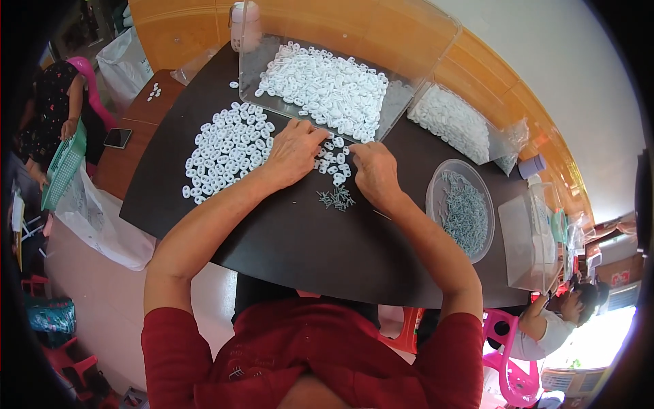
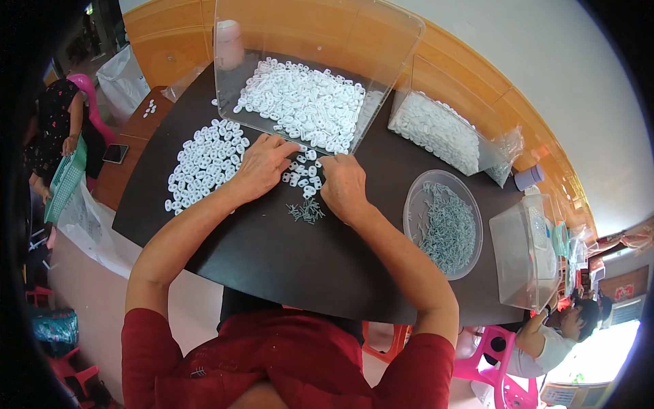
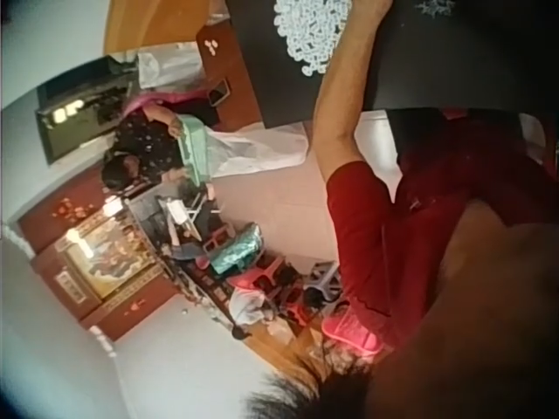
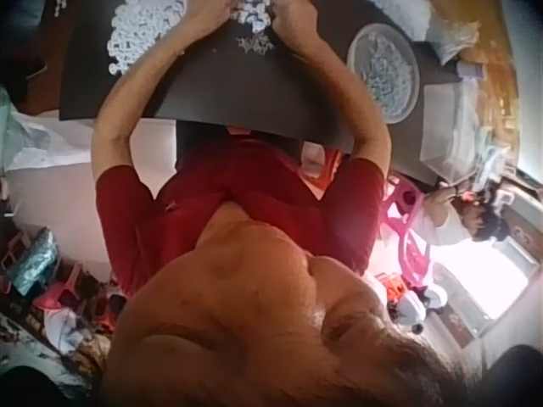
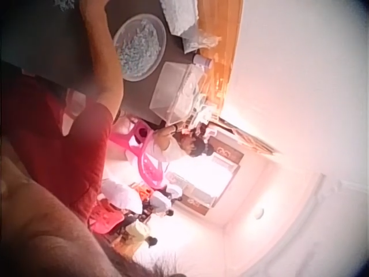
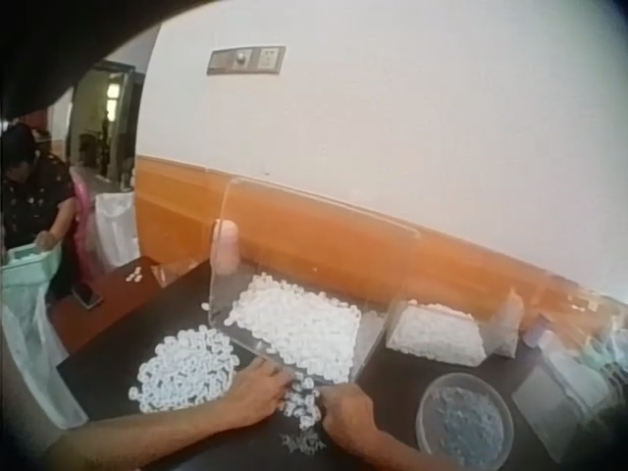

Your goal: Inserting small metal pins into white plastic ring components for assembly.

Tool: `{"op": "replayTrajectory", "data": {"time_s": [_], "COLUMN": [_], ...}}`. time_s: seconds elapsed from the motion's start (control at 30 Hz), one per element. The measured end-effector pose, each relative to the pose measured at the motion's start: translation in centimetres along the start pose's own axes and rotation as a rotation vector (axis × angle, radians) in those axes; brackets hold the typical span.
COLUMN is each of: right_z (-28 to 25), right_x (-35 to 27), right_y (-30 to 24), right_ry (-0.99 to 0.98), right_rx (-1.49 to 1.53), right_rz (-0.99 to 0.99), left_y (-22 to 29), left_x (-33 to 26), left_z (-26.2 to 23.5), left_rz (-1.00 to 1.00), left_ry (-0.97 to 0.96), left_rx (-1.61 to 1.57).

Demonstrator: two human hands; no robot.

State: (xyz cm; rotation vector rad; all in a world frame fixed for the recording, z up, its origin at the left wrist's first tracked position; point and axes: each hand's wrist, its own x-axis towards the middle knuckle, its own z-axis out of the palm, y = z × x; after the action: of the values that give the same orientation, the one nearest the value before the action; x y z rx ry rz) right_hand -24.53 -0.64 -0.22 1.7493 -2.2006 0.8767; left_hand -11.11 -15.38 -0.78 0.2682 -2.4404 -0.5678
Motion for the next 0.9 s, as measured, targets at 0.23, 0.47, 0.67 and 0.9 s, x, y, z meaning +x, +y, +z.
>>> {"op": "replayTrajectory", "data": {"time_s": [0.23,0.47,0.67,0.9], "right_z": [-0.4,0.1,0.3,0.3], "right_x": [-0.2,1.6,2.3,2.0], "right_y": [0.7,-0.9,-1.0,-1.3], "right_ry": [-0.092,-0.172,-0.233,-0.265], "right_rx": [-0.006,-0.103,-0.053,0.149], "right_rz": [0.129,0.039,0.064,0.144], "left_y": [0.0,0.2,2.4,3.7], "left_x": [-0.5,-1.5,-4.1,-5.4], "left_z": [-0.5,-2.0,-2.6,-1.7], "left_rz": [-0.011,0.053,0.006,0.068], "left_ry": [-0.029,-0.051,0.000,-0.072], "left_rx": [0.049,0.158,0.057,-0.004]}}
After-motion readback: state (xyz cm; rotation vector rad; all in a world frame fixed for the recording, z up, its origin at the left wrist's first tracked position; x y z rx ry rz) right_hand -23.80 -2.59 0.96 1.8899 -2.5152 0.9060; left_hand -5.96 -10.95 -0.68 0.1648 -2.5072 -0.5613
